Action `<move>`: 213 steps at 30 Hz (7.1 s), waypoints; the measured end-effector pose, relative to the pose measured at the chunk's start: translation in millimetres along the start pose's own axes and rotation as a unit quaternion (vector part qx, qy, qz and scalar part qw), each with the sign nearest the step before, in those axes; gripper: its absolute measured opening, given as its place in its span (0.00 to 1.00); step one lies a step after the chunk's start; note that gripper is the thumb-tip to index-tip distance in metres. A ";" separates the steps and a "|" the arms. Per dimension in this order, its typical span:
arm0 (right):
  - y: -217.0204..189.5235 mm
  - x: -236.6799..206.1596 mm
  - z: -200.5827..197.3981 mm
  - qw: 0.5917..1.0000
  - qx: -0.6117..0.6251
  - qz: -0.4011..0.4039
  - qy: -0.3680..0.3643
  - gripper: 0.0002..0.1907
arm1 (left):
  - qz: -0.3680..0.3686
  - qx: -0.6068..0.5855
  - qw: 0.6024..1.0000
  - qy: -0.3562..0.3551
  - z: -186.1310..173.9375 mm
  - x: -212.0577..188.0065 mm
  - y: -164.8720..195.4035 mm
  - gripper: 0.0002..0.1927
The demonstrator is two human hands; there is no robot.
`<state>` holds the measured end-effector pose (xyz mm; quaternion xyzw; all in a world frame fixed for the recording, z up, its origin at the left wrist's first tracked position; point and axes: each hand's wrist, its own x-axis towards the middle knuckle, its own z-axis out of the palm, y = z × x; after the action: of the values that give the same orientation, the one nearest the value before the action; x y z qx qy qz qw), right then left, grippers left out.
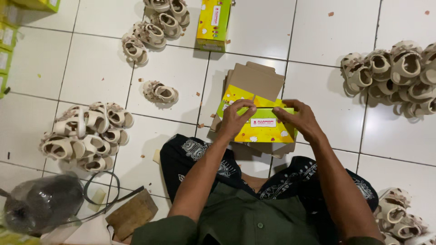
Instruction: The person sits on a tiled floor and repeatedly assembles small yellow and green shoe boxes. They pick up pairs of white sandals from piles on the floor, place them into the boxes, and close the lids. The completed boxes are stacked nearby.
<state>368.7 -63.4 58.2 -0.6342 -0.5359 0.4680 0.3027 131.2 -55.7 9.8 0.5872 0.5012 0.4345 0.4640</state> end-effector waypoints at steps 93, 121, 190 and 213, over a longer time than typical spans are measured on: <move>-13.1 -129.8 82.8 0.965 0.154 0.029 0.210 0.16 | -0.244 -0.503 0.828 -0.029 37.2 -128.7 -8.8 0.20; -98.5 -110.8 -75.4 0.951 -0.292 -0.037 0.091 0.17 | 0.212 0.140 0.967 0.003 15.4 8.9 182.6 0.50; 0.1 -28.3 -32.3 0.975 -0.149 0.159 -0.052 0.72 | -0.150 0.264 0.946 -0.110 31.5 20.0 48.3 0.52; 25.7 -68.9 23.2 0.972 0.147 0.092 0.156 0.45 | -0.228 -0.042 0.971 -0.063 28.5 -17.0 31.4 0.59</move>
<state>358.4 -138.7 45.3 -0.6942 -0.3470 0.4631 0.4281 162.8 -77.8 34.4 0.4640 0.5727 0.3000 0.6056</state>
